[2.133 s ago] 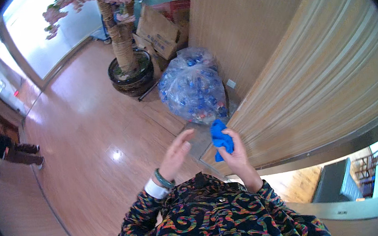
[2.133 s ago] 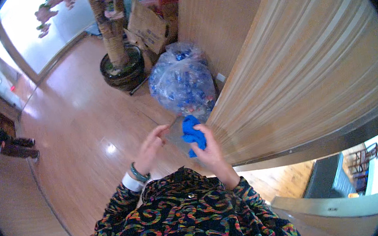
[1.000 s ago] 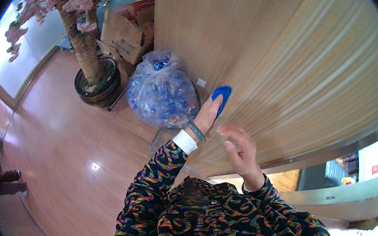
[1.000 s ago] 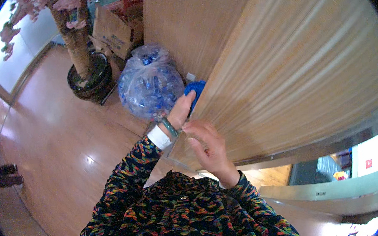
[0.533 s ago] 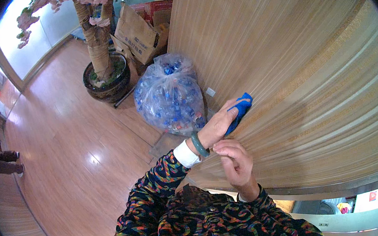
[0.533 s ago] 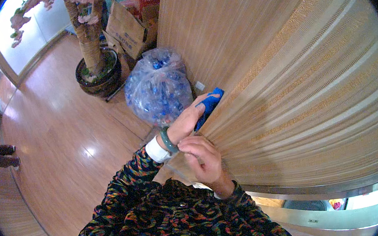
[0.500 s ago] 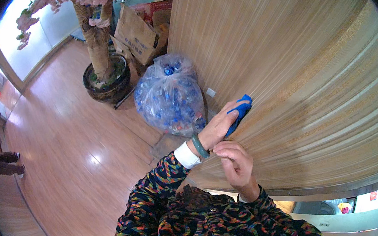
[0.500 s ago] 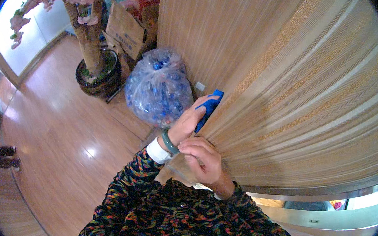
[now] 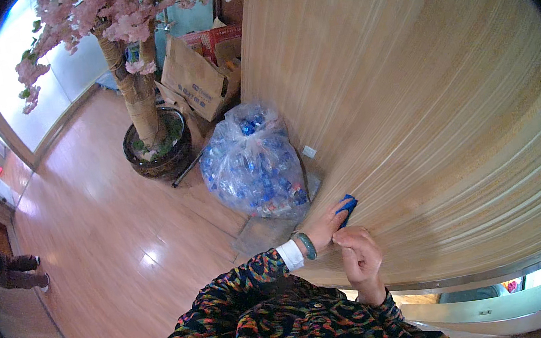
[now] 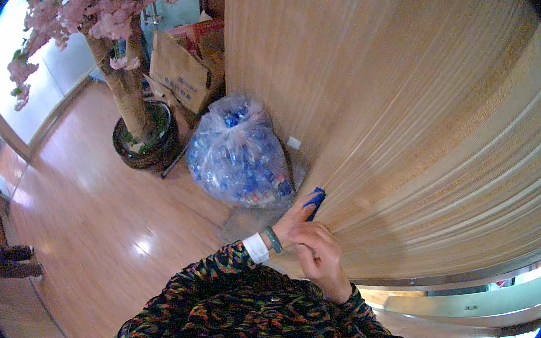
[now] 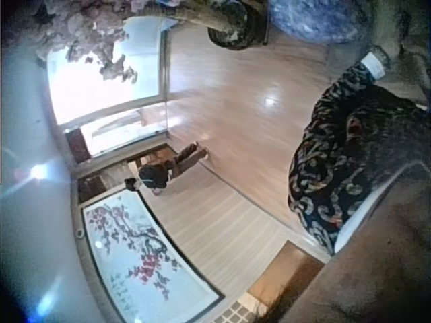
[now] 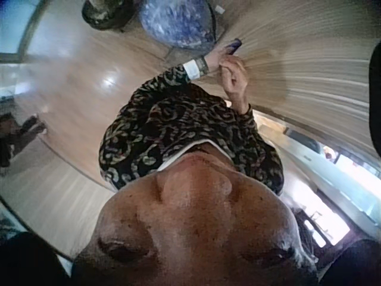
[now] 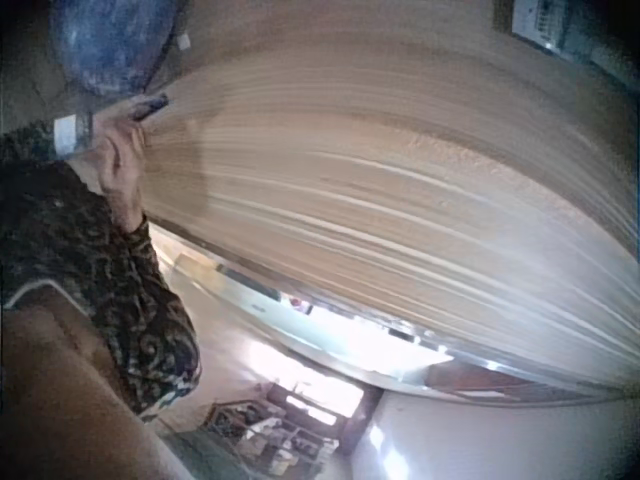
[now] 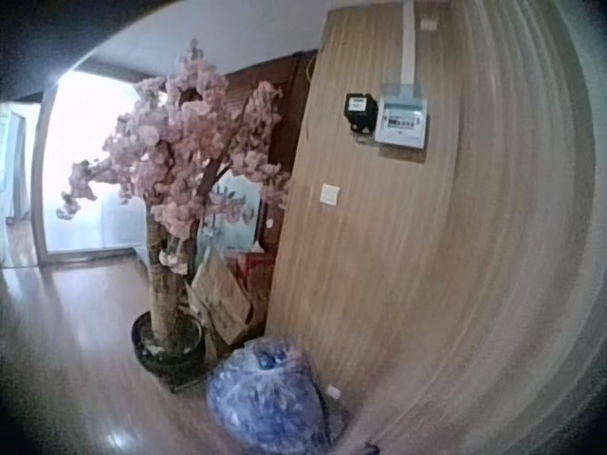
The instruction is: The person wipes a wooden door and adjacent frosted glass panel with a blue cloth, moving methodically from the door to the glass and back, cleaning both sides of the door and the glass surface.
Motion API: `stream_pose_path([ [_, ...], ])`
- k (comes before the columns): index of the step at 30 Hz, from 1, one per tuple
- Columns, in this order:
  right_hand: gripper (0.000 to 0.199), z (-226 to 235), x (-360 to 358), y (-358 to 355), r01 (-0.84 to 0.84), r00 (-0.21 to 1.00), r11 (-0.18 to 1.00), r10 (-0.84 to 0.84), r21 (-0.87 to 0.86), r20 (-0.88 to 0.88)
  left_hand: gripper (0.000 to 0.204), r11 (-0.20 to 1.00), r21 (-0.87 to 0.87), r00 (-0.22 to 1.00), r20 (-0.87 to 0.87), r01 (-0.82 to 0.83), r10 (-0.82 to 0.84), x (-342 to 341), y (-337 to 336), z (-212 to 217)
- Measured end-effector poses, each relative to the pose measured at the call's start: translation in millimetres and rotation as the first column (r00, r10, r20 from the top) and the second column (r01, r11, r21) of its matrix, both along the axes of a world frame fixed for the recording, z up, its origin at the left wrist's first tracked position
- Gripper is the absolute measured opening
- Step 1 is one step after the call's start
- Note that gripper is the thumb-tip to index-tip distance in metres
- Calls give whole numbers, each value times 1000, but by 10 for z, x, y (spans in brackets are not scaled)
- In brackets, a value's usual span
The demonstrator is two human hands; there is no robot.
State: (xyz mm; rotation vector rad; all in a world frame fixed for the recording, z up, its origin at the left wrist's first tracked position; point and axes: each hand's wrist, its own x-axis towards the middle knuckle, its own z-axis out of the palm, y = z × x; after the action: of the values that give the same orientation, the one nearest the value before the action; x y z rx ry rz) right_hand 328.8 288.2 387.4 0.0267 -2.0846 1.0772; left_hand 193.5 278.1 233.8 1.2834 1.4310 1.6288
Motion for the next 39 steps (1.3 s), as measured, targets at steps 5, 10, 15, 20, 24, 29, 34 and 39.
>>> stream_pose_path([
  [5, 19, 18, 149, 80, 28, 999, 999, -29, -31, -21, 50, 998, -11, 977, 205, 64, -61, 200, 130, -40],
  [10, 18, -41, 415, 144, 59, 998, 998, -58, 9, -32, 53, 995, 63, 984, 159, 72, -81, 499, 238, -143],
  [15, 18, 2, 209, 100, 53, 998, 998, -54, -30, -42, 47, 993, 79, 893, 437, 86, -112, 320, 166, -69],
  [20, 15, 83, 91, 79, 35, 998, 999, -36, -15, -44, 45, 999, 28, 994, 107, 21, -24, 177, 87, 145],
  [24, 10, 101, 189, 133, 8, 998, 1000, -8, -3, -59, 45, 997, 65, 996, -65, -53, 57, 265, 81, 227],
  [29, 23, 110, 350, 194, -9, 999, 999, 8, -36, -47, 50, 1000, -6, 989, -144, -29, 28, 374, 122, 197],
  [34, 21, 123, 363, 205, -22, 998, 999, 20, -41, -64, 51, 1000, -15, 999, -38, -23, 23, 426, 120, 155],
  [39, 16, 131, 290, 176, -41, 997, 999, 39, -24, -70, 50, 999, -18, 999, 38, -35, 35, 392, 72, 133],
])
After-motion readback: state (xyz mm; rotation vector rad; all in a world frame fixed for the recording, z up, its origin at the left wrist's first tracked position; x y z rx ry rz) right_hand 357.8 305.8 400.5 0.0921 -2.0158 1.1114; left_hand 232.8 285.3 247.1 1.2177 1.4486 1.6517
